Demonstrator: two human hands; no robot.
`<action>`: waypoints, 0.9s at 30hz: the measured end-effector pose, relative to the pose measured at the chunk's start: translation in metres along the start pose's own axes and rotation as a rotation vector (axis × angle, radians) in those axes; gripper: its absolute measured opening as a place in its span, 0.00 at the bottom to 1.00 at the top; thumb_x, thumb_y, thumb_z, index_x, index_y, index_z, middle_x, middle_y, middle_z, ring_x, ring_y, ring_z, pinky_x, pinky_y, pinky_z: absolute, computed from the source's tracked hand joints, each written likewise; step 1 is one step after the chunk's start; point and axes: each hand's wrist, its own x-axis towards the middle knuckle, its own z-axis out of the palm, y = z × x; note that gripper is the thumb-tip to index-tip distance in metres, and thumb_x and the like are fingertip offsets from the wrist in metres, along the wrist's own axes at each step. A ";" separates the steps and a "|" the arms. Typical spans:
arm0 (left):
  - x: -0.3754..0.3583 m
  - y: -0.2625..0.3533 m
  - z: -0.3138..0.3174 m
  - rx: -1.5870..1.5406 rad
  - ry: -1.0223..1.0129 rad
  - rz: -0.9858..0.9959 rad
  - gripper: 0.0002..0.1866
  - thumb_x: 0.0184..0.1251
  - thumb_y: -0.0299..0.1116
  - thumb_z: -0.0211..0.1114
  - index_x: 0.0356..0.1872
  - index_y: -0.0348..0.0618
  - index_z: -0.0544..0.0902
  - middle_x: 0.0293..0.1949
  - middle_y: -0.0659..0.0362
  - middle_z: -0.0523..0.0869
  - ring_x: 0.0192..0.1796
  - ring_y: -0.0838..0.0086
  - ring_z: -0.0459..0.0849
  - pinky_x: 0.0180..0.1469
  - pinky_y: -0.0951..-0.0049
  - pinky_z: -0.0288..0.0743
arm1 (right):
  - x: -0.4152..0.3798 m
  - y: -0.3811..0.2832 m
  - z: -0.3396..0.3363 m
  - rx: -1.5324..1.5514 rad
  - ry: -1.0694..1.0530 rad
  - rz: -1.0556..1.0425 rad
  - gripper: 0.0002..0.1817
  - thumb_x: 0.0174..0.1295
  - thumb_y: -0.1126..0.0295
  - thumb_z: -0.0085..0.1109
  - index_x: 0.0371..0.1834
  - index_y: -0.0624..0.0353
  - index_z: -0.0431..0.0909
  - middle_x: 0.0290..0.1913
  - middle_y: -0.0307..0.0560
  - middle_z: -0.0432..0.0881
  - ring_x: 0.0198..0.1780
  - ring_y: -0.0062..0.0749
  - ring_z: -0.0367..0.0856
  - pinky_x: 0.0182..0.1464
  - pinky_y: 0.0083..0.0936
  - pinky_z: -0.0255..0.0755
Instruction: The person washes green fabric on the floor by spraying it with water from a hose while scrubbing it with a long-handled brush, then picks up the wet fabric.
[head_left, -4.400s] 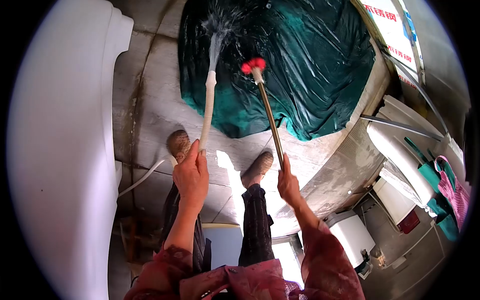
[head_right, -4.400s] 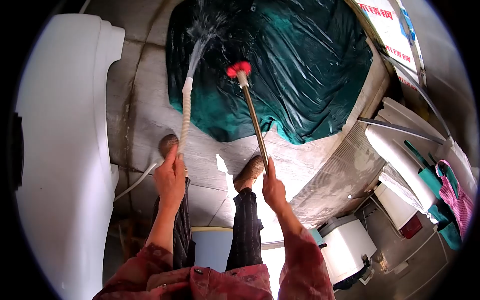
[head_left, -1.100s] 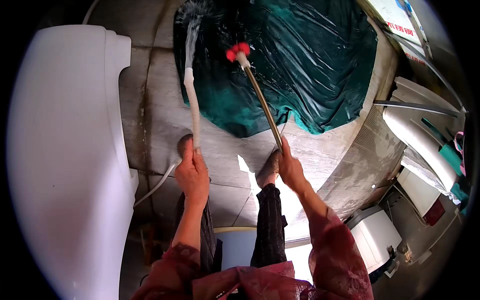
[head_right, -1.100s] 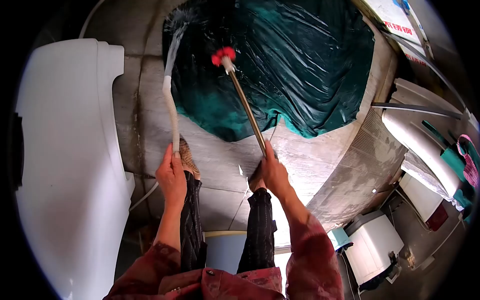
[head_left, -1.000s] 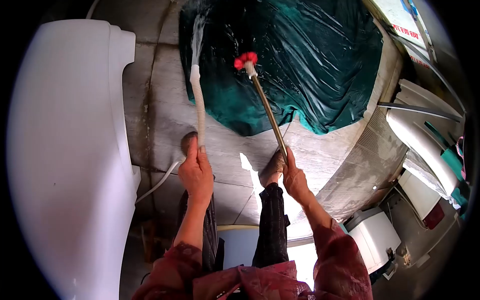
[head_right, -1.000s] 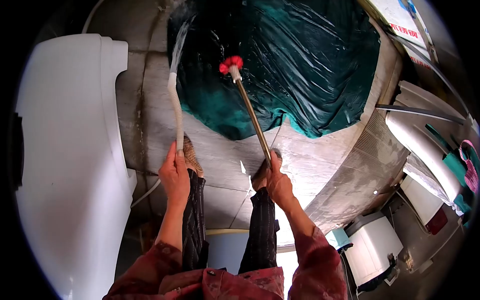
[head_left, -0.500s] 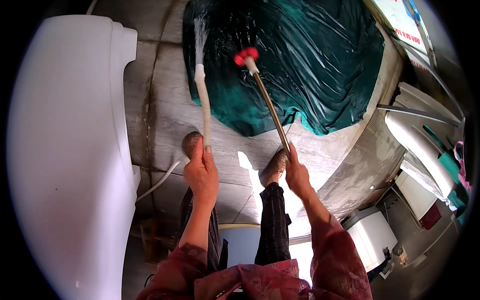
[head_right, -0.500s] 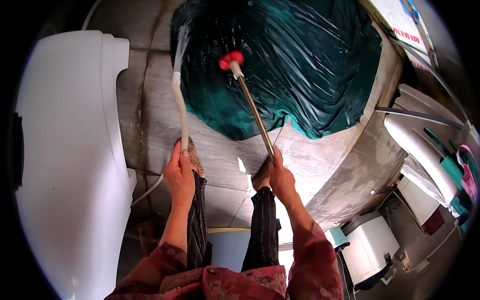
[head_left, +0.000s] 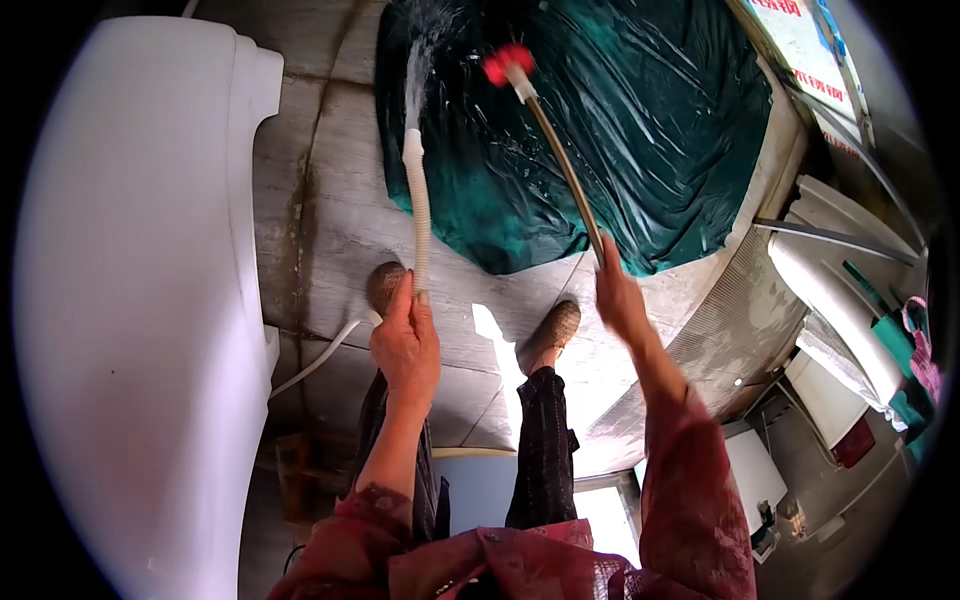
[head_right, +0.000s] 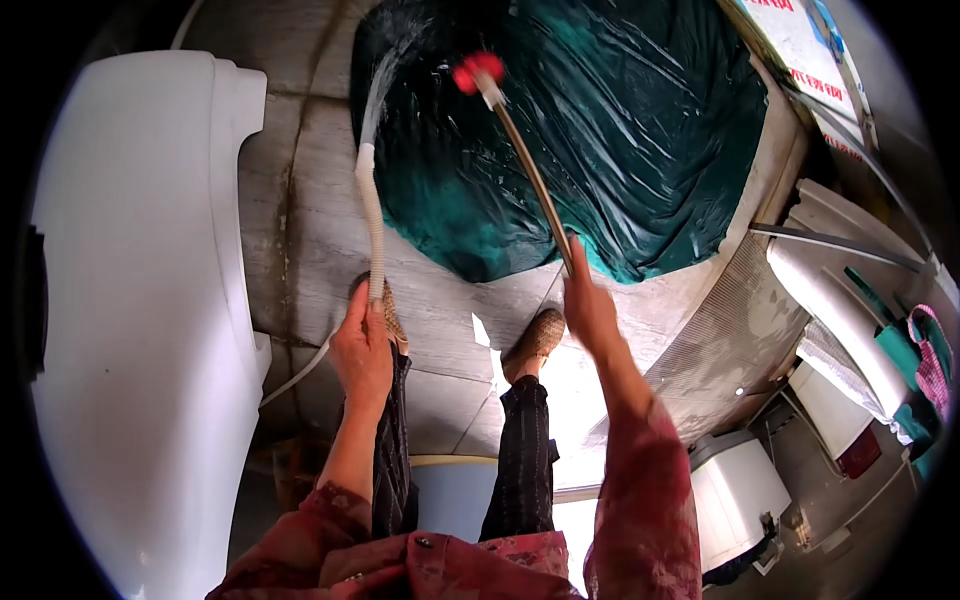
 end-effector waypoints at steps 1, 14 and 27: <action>0.000 -0.002 0.001 -0.004 0.004 -0.006 0.15 0.65 0.32 0.56 0.51 0.40 0.77 0.21 0.50 0.81 0.24 0.60 0.80 0.28 0.65 0.71 | -0.035 0.009 -0.001 -0.002 -0.049 0.062 0.34 0.64 0.69 0.44 0.71 0.41 0.39 0.25 0.67 0.77 0.27 0.63 0.77 0.27 0.50 0.67; 0.009 0.001 -0.005 0.024 -0.010 -0.046 0.16 0.66 0.31 0.54 0.52 0.40 0.77 0.22 0.51 0.80 0.23 0.66 0.79 0.27 0.67 0.69 | 0.074 -0.074 0.001 0.205 0.157 -0.207 0.30 0.64 0.70 0.44 0.69 0.53 0.45 0.22 0.65 0.77 0.23 0.62 0.75 0.27 0.51 0.68; 0.092 -0.031 -0.009 0.308 -0.094 0.242 0.17 0.68 0.35 0.51 0.55 0.44 0.76 0.26 0.54 0.81 0.25 0.74 0.75 0.28 0.74 0.68 | -0.158 -0.064 0.085 0.739 0.035 0.292 0.26 0.67 0.71 0.39 0.69 0.54 0.52 0.29 0.54 0.75 0.25 0.37 0.73 0.30 0.27 0.68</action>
